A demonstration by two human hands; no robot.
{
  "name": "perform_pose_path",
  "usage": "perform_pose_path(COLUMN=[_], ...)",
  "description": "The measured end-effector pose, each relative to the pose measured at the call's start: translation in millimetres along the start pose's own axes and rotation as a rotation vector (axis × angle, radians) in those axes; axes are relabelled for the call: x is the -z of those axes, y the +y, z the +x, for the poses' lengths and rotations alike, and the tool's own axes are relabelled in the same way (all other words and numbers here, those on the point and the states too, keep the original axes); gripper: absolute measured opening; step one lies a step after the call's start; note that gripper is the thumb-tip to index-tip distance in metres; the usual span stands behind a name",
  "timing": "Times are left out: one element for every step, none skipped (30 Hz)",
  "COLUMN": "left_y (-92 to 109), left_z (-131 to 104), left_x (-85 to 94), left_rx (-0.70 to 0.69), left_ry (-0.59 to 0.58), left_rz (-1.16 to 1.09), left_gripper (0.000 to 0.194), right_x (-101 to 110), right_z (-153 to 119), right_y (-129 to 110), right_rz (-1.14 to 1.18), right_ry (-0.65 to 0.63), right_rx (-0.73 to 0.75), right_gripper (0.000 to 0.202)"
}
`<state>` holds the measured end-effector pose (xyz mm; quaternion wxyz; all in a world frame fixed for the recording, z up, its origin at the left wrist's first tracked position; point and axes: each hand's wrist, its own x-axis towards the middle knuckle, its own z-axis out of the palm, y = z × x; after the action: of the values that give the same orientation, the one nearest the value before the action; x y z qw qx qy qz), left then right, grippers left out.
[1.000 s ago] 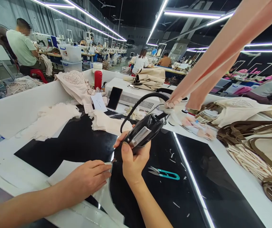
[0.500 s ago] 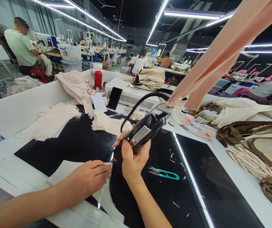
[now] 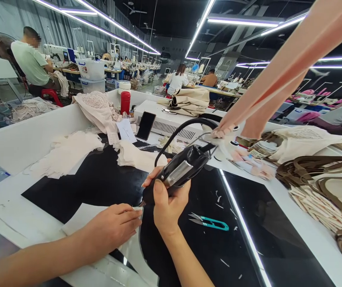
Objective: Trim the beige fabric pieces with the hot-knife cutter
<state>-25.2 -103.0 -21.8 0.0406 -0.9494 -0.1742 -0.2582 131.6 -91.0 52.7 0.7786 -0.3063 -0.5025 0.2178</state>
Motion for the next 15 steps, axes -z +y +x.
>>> perform_pose_path(left_y=[0,0,0,0,0,0,0,0,0,-1,-1,-1,-1,-1,-2], left_z=[1,1,1,1,1,1,0,0,1,2,4,5,8,10,12], left_x=[0.9,1.6,2.1,2.4,2.4,2.0,1.2,0.1,-1.1,-2.3,-3.2,-3.5,-3.1,-1.9,0.0], left_rx=[0.000,-0.003,-0.007,-0.016,-0.023,-0.025,-0.025,-0.022,-0.019,-0.017,-0.020,-0.032,-0.059,-0.086,-0.137], left_ry=[0.004,0.002,-0.005,-0.015,-0.023,-0.022,-0.012,0.003,0.016,0.018,0.009,-0.019,-0.070,-0.125,-0.206], left_rz=[0.001,0.005,0.011,0.017,0.020,0.020,0.017,0.014,0.016,0.024,0.039,0.065,0.109,0.161,0.233], left_gripper=[0.013,0.012,0.011,0.010,0.009,0.009,0.008,0.007,0.007,0.006,0.007,0.008,0.010,0.014,0.016], right_x=[0,-1,-1,-1,-1,-1,-1,-1,0,0,1,3,4,6,6], right_z=[0,-1,-1,-2,-2,-3,-3,-3,-3,-3,-3,-4,-4,-4,-4], right_y=[0,0,1,2,3,3,4,4,4,3,2,0,-1,-2,-2], right_rz=[0.007,0.009,0.007,0.003,-0.003,-0.009,-0.016,-0.023,-0.030,-0.035,-0.039,-0.045,-0.046,-0.053,-0.053], right_ry=[-0.003,-0.008,-0.014,-0.021,-0.027,-0.031,-0.033,-0.034,-0.032,-0.027,-0.015,0.006,0.030,0.057,0.085], right_rx=[-0.002,-0.005,-0.008,-0.009,-0.009,-0.009,-0.009,-0.009,-0.011,-0.014,-0.021,-0.035,-0.050,-0.081,-0.112], right_gripper=[0.029,0.030,0.030,0.031,0.031,0.031,0.031,0.031,0.031,0.033,0.034,0.035,0.036,0.035,0.034])
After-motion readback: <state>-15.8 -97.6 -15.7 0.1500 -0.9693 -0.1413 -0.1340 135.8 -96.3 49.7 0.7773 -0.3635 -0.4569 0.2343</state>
